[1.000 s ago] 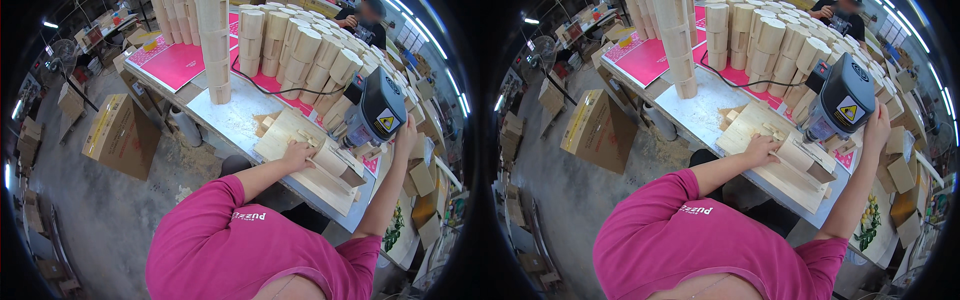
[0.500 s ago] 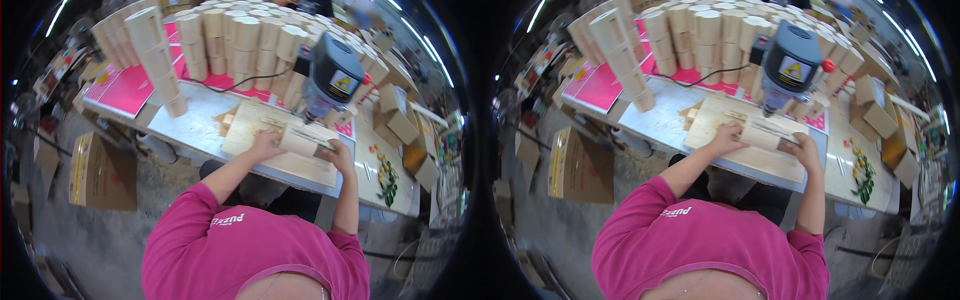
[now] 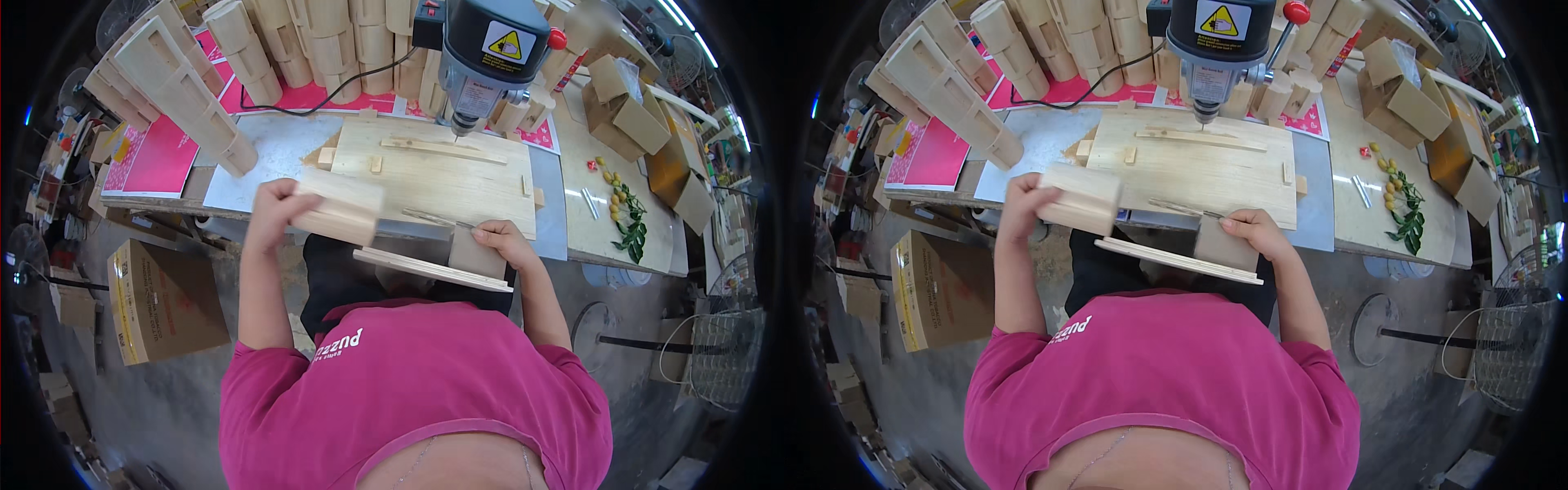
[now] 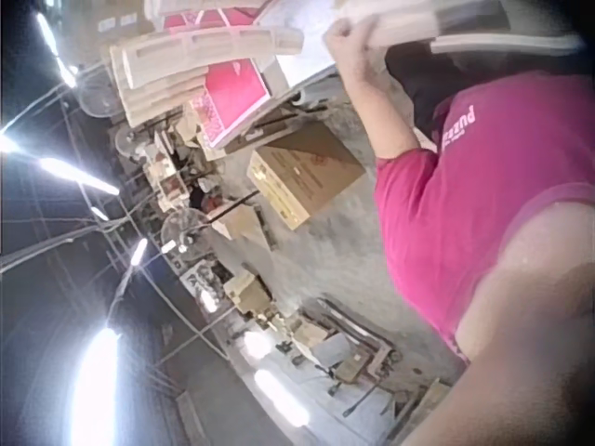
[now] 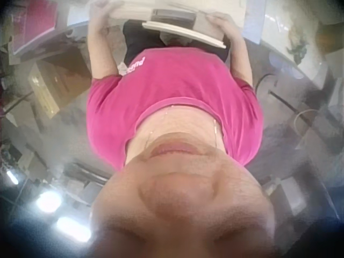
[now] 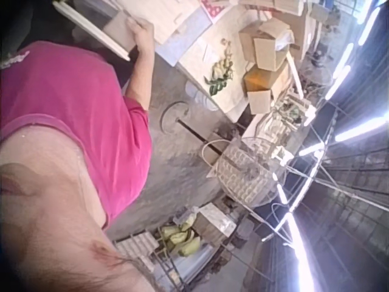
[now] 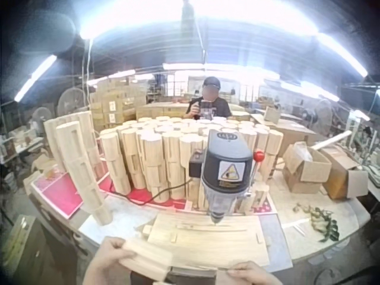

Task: Using a drill press to drill holes into cylindrical wooden blocks held in a jig.

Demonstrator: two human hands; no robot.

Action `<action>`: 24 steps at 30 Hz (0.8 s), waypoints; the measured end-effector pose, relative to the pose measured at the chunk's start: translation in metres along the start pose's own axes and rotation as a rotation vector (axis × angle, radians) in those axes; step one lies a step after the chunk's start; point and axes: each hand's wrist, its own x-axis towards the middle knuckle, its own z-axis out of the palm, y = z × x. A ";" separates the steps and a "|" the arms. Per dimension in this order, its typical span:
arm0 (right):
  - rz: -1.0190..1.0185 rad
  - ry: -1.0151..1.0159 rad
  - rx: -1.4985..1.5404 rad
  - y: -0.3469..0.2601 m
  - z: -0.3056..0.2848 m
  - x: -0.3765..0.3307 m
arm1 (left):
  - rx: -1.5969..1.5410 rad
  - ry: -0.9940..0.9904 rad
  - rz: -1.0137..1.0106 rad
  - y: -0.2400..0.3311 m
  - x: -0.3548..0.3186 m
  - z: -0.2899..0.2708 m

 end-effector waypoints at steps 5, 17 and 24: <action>-0.305 0.181 -0.806 -0.013 0.013 -0.020 | -0.500 0.304 -0.164 0.011 -0.001 -0.012; -0.661 0.367 -0.766 -0.080 0.002 -0.051 | -0.340 0.186 -0.304 0.007 0.006 0.047; -0.667 0.319 -0.643 -0.062 -0.003 -0.036 | -0.342 0.045 -0.297 -0.003 0.008 0.069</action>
